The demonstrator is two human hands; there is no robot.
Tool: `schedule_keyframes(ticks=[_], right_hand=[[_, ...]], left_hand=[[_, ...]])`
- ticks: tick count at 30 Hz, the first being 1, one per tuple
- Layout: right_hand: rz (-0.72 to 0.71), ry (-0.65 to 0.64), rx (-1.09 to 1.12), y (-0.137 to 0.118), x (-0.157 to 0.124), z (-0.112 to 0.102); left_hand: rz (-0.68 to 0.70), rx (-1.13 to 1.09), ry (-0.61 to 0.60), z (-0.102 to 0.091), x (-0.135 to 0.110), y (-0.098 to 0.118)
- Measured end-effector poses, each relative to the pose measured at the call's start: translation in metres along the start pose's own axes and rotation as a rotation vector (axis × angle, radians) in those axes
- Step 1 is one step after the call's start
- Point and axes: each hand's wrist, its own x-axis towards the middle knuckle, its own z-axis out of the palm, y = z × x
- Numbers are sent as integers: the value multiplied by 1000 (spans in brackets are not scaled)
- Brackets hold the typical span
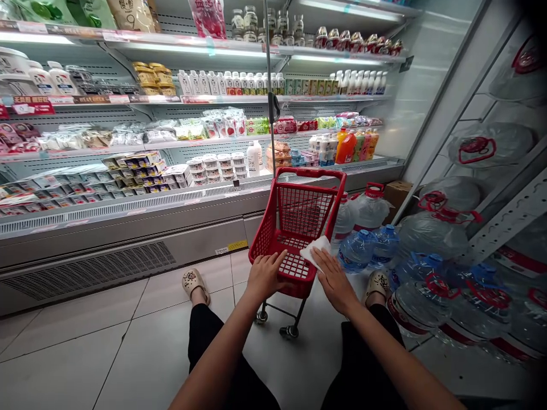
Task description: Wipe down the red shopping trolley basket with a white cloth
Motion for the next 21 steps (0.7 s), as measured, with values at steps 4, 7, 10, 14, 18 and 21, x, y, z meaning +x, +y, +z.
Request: schedule_keyframes(ticks=[4, 7, 10, 14, 18, 21], right_hand=[[-38, 53, -69, -36, -21, 14], [-74, 60, -133, -55, -32, 18], [-78, 55, -173, -49, -36, 12], [-45, 77, -207, -16, -39, -3], [62, 146, -201, -3, -39, -3], [60, 152, -173, -20, -31, 10]], left_hand=[[-48, 12, 49, 10, 5, 24], [-84, 20, 53, 13, 9, 42], [-11, -10, 42, 12, 10, 45], [179, -5, 43, 11, 4, 30], [161, 109, 103, 19, 2, 30], [105, 152, 112, 26, 5, 46]])
